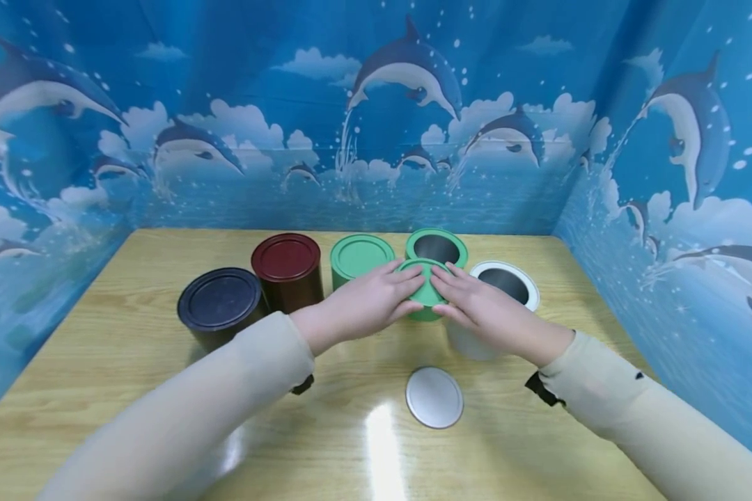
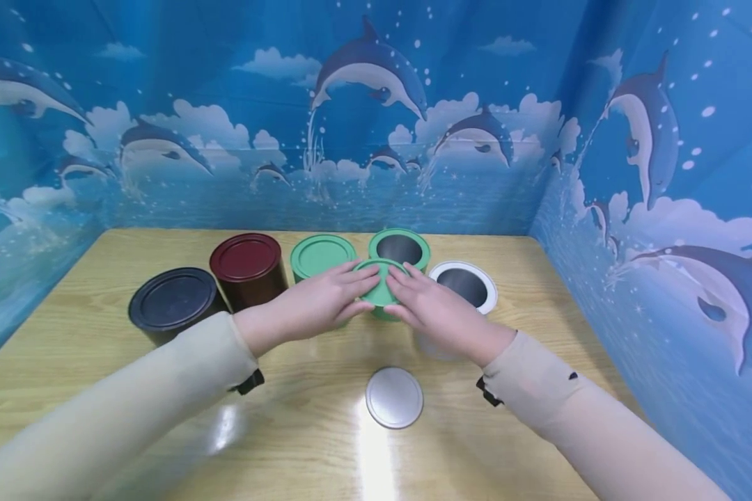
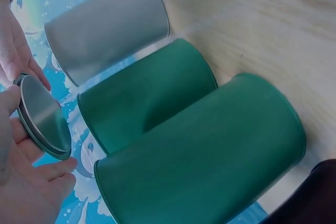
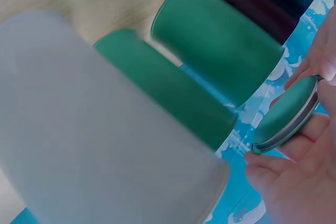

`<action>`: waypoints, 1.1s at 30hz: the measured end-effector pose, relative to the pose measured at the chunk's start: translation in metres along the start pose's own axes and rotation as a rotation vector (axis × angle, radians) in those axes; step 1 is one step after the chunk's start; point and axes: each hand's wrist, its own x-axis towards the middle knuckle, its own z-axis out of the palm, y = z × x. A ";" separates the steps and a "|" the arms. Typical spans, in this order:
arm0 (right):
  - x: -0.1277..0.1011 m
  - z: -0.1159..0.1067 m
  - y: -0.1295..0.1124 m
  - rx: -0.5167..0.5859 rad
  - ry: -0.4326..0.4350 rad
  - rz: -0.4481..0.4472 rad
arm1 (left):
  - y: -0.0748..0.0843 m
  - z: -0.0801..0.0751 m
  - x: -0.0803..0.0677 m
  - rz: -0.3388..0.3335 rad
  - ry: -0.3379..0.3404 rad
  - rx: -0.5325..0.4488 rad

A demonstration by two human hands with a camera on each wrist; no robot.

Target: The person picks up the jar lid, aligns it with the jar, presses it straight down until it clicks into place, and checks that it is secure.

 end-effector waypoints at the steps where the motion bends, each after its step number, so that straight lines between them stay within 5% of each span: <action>1: 0.001 -0.002 0.002 0.008 -0.013 0.007 | -0.001 -0.001 0.003 -0.006 -0.013 -0.004; 13: 0.019 -0.018 0.030 0.047 -0.079 0.009 | -0.014 -0.011 0.031 -0.061 -0.107 -0.070; 22: 0.032 -0.030 0.049 0.197 -0.110 0.047 | -0.024 -0.013 0.051 -0.131 -0.205 -0.124; 33: 0.042 -0.034 0.067 0.218 -0.127 0.071 | -0.031 -0.012 0.068 -0.175 -0.308 -0.110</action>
